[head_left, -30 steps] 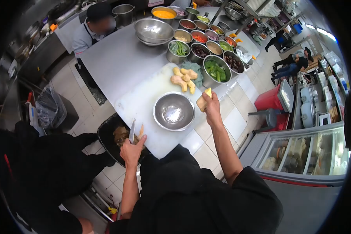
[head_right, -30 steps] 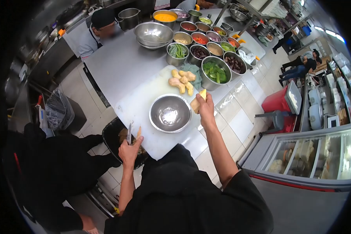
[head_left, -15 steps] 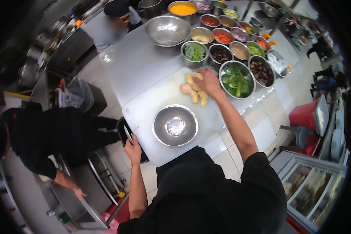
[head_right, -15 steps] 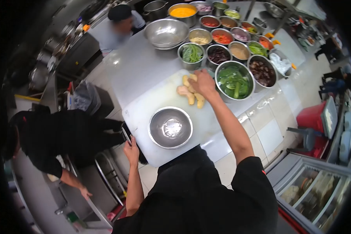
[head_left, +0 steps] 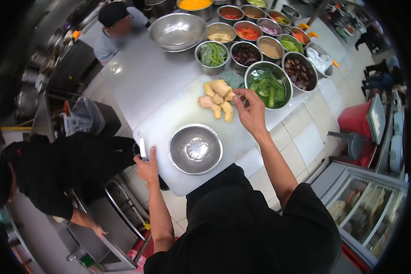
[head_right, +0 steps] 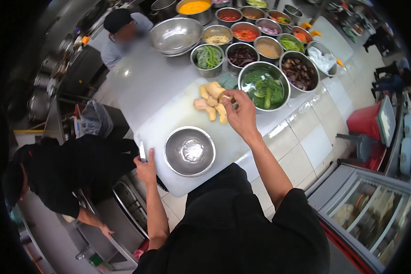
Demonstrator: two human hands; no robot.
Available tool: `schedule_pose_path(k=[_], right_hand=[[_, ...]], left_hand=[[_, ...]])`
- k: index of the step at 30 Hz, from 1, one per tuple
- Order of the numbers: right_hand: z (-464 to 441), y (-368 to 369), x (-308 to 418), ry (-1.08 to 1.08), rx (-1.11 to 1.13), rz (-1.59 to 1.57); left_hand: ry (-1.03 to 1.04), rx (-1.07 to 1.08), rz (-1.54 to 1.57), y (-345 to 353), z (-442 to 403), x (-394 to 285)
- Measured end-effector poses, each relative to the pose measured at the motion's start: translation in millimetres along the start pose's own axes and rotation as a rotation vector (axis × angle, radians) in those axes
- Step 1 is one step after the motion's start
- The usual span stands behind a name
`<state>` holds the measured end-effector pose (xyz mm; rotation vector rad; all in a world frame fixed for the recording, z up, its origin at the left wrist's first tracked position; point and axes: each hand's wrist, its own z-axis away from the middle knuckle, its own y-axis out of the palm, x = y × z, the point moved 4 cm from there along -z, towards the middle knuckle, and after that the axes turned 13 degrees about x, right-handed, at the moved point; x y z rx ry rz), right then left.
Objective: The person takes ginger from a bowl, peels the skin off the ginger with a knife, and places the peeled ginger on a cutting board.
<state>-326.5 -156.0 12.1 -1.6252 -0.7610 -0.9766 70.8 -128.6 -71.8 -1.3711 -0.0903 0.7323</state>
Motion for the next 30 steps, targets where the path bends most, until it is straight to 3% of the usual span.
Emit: schedule_pose_path(k=[3,6,9,11,13,19,21,23,27,30], right_hand=[[30,-21,4,0.039,-0.163,-0.027],[68,-39,4,0.126,-0.312,-0.018],[116,-40,-8,0.228,-0.326,-0.022],[149,-33,-14,0.353,-0.333,-0.036],[191,-18,-38,0.500,-0.219,-0.022],[313,36,-82,0.978,0.367,0.193],[368,62,-129,1.129,0.495,0.214],[373,55,-139,1.183,0.450,0.066],[355,36,-168,1.133,0.614,0.004],[342,29,-213,0.769,0.481,0.255]], left_hand=[[-0.043,-0.178,0.157,-2,-23,30],[-0.022,-0.207,0.211,-21,-35,48],[0.060,-0.056,0.409,-9,-63,84],[-0.073,0.199,0.635,-17,-60,74],[-0.046,0.370,0.920,-20,-58,57],[0.085,0.590,1.088,-34,-49,-6],[0.088,0.608,1.132,-40,-42,-23],[0.102,0.607,1.187,-47,-31,-35],[0.111,0.614,1.217,-53,-7,-50],[0.078,0.642,1.207,-52,24,-61]])
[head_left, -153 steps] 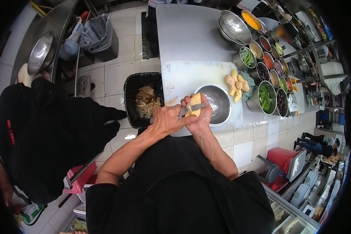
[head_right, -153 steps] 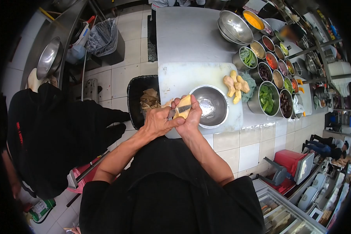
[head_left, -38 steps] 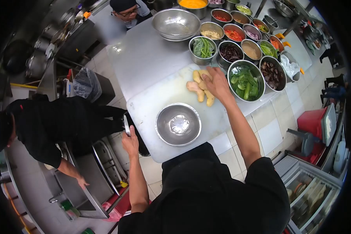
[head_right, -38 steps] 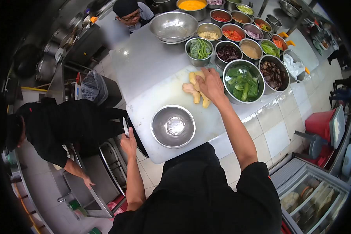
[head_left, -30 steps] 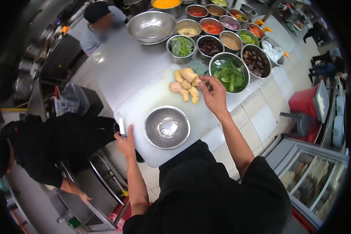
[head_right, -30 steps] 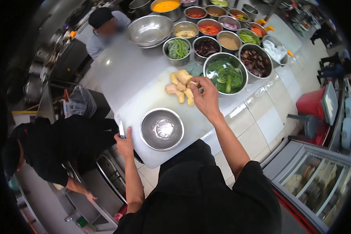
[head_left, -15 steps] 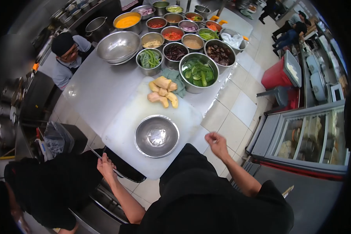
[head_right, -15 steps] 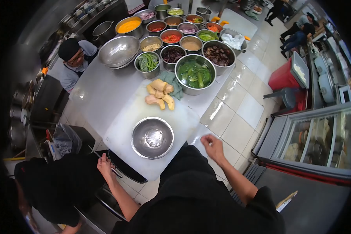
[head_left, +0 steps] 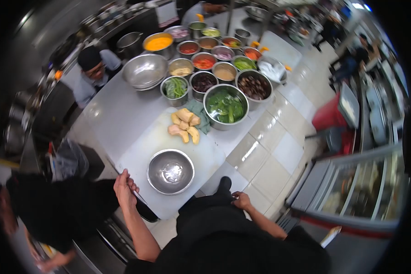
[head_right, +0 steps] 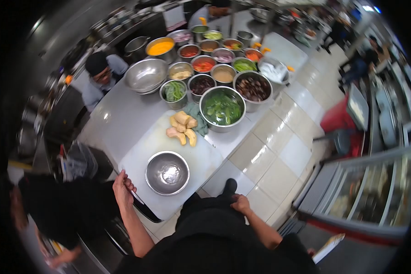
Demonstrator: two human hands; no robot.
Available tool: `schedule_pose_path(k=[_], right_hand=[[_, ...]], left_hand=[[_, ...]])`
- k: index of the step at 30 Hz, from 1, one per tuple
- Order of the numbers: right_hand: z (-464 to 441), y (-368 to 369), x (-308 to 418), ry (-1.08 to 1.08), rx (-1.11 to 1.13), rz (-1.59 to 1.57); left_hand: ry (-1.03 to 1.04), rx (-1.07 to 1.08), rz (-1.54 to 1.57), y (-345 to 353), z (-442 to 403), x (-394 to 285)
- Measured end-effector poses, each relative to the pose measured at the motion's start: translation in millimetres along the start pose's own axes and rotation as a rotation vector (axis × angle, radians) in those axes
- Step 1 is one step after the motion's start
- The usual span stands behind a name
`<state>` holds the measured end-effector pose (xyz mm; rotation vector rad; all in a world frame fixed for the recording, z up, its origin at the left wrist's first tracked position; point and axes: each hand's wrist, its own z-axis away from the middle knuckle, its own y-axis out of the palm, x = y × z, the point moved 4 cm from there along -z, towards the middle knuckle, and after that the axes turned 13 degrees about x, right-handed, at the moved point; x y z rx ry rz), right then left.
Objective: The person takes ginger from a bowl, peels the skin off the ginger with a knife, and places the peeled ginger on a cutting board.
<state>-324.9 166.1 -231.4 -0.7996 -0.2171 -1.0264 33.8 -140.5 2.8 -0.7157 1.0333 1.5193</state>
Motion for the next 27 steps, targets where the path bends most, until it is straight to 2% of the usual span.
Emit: schedule_pose_path(k=[1,2,3,4,6,9,12,20,27], right_hand=[[-8,-7,-1,0.025,-0.074,-0.101],[-22,-8,-10,-0.061,-0.151,-0.188],[-40,-9,-23,-0.083,-0.163,-0.177],[-47,-21,-19,0.006,-0.182,-0.142],[-48,-44,-7,0.010,-0.124,-0.344],[-54,-67,-6,-0.217,-0.233,-0.249],[-77,-81,-40,-0.181,-0.019,-0.354],[-99,-132,-88,-0.103,-0.038,-0.165],[-103,-117,-116,-0.093,0.042,-0.208]], left_hand=[[-0.014,-0.003,0.004,10,7,2],[-0.036,-0.012,-0.020,19,15,5],[-0.058,-0.023,-0.031,30,22,9],[-0.068,-0.016,-0.058,41,29,13],[-0.069,-0.006,-0.073,62,42,19],[-0.053,-0.016,-0.076,88,54,33],[-0.089,-0.036,-0.050,116,68,43],[-0.184,0.026,0.067,164,90,94],[-0.278,0.147,0.007,209,91,115]])
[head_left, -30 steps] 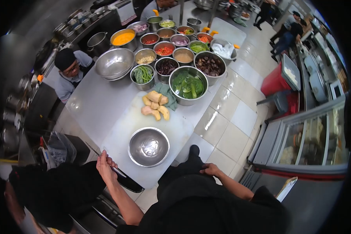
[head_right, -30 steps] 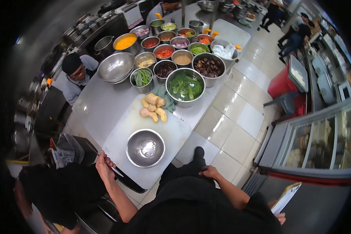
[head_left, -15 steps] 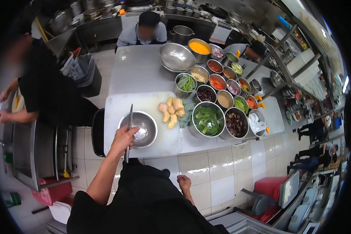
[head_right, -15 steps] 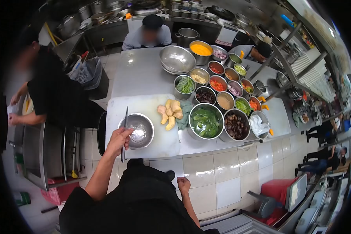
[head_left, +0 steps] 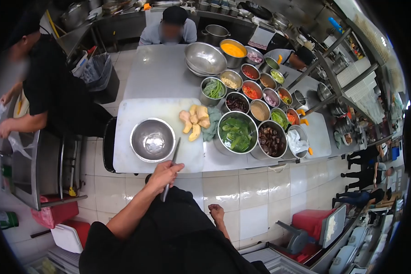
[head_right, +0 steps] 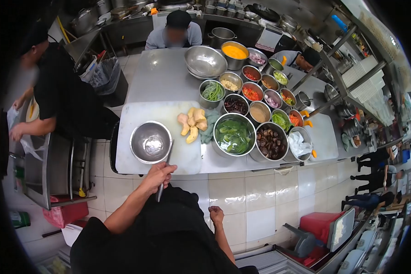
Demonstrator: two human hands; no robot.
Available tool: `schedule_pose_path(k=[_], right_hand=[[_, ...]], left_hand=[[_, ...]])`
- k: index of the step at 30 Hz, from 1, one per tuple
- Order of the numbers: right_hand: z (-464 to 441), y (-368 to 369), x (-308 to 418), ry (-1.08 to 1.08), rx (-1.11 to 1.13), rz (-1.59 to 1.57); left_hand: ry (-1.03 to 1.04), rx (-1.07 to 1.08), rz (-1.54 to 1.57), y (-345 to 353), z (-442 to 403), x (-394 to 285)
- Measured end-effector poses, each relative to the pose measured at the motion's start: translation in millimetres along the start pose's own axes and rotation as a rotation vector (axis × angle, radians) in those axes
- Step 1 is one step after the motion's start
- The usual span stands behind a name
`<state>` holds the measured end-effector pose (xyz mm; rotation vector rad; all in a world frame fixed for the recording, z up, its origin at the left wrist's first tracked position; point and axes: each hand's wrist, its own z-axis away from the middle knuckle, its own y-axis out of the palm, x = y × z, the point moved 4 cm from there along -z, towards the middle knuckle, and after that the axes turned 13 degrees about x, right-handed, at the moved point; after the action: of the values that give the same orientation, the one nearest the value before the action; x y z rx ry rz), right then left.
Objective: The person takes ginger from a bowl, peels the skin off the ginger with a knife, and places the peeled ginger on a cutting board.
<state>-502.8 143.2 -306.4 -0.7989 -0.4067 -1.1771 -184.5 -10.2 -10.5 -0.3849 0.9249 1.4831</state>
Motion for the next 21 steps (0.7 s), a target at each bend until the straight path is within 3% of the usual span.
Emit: schedule_pose_path(k=[13,16,17,21], right_hand=[[23,68,18,0.292,-0.111,-0.013],[31,90,13,0.453,-0.098,-0.038],[17,104,-23,0.483,-0.076,-0.121],[48,109,-16,0.615,-0.171,-0.215]], left_hand=[[-0.035,0.203,-0.007,-14,-22,-32],[-0.001,0.205,0.039,-29,-23,-58],[0.034,0.218,0.055,-37,-26,-68],[0.272,-0.060,-0.251,-115,-49,-117]])
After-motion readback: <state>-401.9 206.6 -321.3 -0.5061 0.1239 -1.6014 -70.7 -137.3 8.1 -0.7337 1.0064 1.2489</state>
